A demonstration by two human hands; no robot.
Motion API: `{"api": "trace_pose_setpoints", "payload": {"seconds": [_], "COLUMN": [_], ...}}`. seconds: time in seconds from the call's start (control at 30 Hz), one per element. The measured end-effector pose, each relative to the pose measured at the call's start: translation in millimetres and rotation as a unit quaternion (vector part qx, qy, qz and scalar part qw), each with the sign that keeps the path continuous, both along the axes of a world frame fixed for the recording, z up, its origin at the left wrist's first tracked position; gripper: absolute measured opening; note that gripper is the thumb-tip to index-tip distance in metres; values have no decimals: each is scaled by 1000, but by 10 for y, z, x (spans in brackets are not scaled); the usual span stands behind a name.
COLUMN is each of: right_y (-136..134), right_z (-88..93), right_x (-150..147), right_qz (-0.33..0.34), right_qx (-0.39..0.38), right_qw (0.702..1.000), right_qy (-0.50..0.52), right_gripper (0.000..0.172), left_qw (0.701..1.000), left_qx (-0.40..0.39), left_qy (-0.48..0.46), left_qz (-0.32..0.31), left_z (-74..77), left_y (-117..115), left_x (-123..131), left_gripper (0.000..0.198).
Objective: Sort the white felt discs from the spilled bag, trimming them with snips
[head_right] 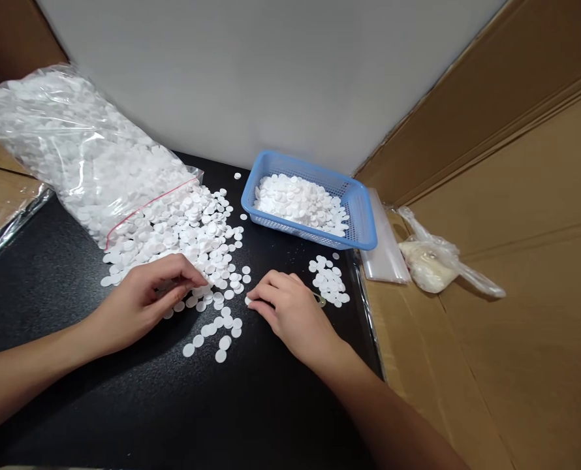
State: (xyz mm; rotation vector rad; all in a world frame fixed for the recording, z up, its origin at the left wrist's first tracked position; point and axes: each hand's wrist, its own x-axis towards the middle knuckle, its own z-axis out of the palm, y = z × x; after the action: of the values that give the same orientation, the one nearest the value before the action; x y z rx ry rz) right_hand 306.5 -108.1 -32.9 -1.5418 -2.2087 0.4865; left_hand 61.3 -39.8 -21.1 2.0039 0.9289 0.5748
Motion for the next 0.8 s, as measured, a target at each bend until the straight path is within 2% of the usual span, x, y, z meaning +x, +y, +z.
{"api": "trace_pose_setpoints", "payload": {"seconds": [0.1, 0.27, 0.37, 0.67, 0.8], "right_y": [-2, 22, 32, 22, 12], "right_z": [7, 36, 58, 120, 128], "right_x": [-10, -30, -25, 103, 103], "right_qz": [26, -28, -35, -73, -35], "right_qx": [7, -105, -127, -152, -168], "right_qw": [1000, 990, 985, 982, 982], "right_qy": [-15, 87, 113, 84, 76], "right_gripper": [14, 13, 12, 14, 8], "left_qw": [1000, 1000, 1000, 1000, 1000], "left_qx": [-1, 9, 10, 13, 17], "left_qy": [2, 2, -1, -6, 0], "left_qz": [-3, -3, -3, 0, -2], "left_z": [0, -2, 0, -18, -24], "left_y": [-8, -14, -14, -15, -15], "left_x": [-1, 5, 3, 1, -10], "left_gripper": [23, 24, 23, 24, 24]}}
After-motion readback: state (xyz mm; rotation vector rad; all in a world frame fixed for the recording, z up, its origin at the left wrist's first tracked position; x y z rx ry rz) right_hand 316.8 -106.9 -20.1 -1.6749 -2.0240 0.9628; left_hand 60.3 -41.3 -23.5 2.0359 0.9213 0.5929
